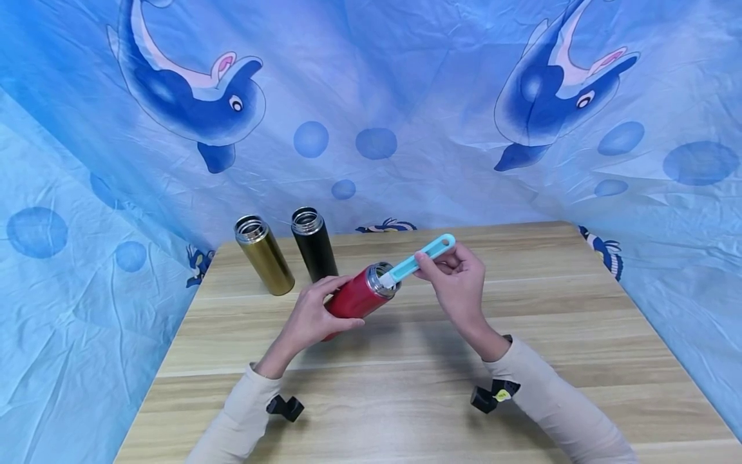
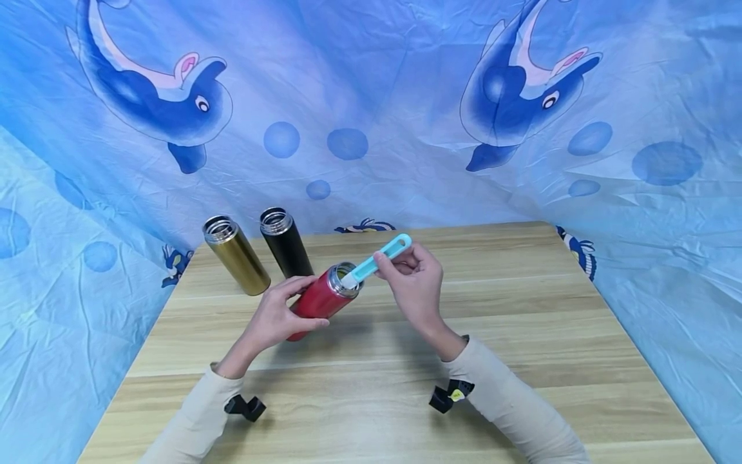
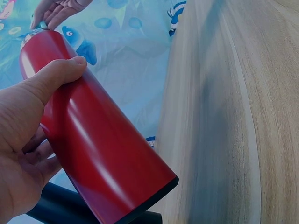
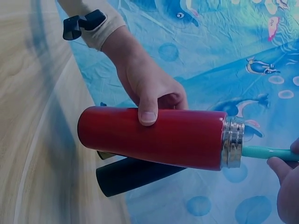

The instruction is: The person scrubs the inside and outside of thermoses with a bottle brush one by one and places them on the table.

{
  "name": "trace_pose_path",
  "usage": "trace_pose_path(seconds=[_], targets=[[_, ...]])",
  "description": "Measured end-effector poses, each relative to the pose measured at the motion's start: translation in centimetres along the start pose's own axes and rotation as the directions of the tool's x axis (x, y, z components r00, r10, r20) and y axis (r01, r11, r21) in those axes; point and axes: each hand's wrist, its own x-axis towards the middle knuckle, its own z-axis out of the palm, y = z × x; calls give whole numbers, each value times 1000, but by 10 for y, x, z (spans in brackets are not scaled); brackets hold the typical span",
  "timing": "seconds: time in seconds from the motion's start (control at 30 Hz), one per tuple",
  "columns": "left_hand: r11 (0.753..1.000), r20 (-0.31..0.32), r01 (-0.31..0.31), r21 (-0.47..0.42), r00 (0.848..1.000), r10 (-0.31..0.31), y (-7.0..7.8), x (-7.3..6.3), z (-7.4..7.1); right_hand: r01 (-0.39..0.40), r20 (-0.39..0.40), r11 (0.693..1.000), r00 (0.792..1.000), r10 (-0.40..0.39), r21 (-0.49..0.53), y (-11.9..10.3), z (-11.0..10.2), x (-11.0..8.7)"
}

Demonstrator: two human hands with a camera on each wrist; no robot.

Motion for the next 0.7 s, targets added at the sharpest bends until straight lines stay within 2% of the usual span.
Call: trace_pose_path(seconds=[0.37, 0.7], targets=[[1000, 11, 6, -5, 1000, -6, 1, -2, -3, 86, 51, 996, 995, -87, 28, -7, -7, 4], [1000, 2, -3, 1, 1000, 3, -1, -4, -4, 103, 57, 995, 993, -102, -5, -16, -11, 9]])
